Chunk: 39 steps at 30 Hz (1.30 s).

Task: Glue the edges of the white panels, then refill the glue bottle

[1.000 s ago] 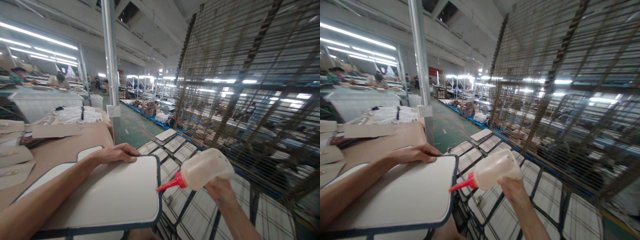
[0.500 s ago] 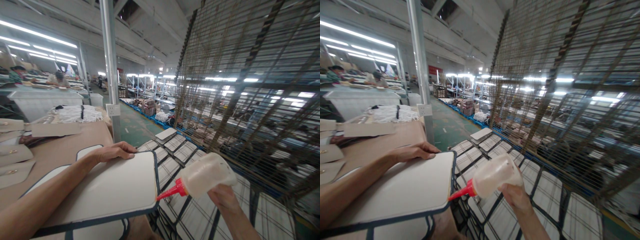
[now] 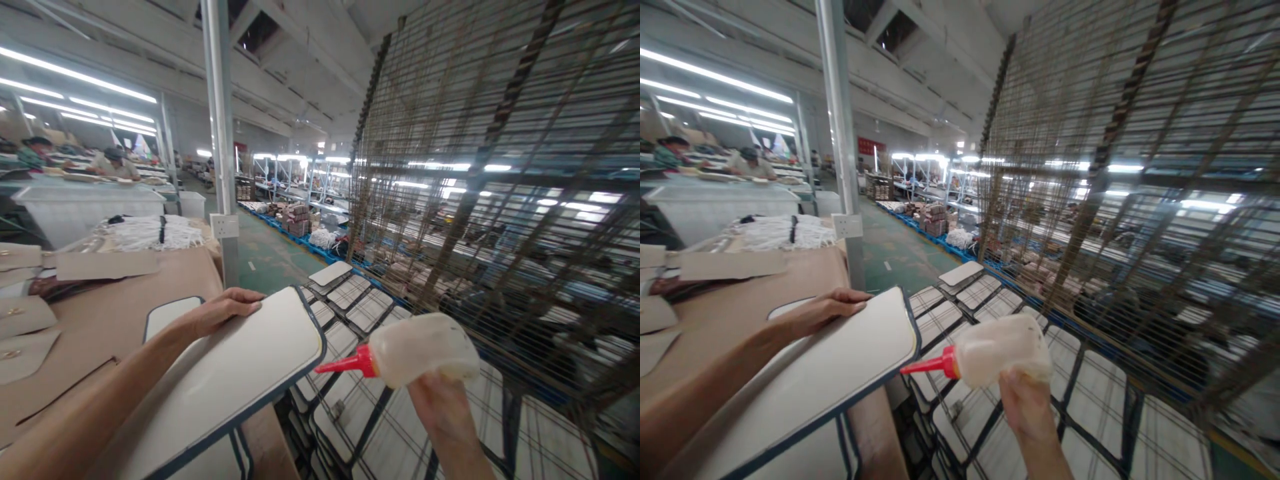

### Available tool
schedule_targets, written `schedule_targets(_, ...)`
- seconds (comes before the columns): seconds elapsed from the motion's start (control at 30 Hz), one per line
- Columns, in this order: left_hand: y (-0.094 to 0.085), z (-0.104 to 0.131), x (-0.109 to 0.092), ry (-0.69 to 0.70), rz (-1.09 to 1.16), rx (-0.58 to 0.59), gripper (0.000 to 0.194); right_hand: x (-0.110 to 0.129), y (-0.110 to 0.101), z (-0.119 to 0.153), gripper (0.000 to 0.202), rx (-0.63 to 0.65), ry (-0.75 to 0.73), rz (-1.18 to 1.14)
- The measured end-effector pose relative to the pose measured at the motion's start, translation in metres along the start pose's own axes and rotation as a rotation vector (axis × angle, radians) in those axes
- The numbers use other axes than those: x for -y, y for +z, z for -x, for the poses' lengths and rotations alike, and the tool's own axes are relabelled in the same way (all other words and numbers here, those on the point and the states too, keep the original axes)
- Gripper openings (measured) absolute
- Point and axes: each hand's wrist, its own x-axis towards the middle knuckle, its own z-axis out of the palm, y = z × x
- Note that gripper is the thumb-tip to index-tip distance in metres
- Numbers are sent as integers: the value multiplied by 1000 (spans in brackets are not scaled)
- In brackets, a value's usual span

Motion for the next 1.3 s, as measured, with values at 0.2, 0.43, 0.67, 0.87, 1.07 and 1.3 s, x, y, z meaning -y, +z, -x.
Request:
schedule_targets(0.2, 5, -3, 18, 55, 85, -272, 52, -9, -7, -8, 66, -120, -70, -48)
schedule_targets(0.43, 18, 3, 25, 40, 117, -320, 54, 9, -4, -23, 69, -17, -27, -42)
schedule_targets(0.67, 25, 11, 26, -6, 137, -293, 61, 42, 1, -41, 74, 117, -93, 82)
schedule_targets(0.87, 23, 13, 35, -17, 168, -232, 60, 39, 2, -52, 68, 172, -48, 139)
schedule_targets(1.07, 25, 22, 27, -53, 171, -205, 66, 32, 8, -61, 71, 164, -50, 130)
schedule_targets(1.3, 11, 24, 31, -65, 153, -190, 61, 34, 15, -70, 68, 207, -57, 177)
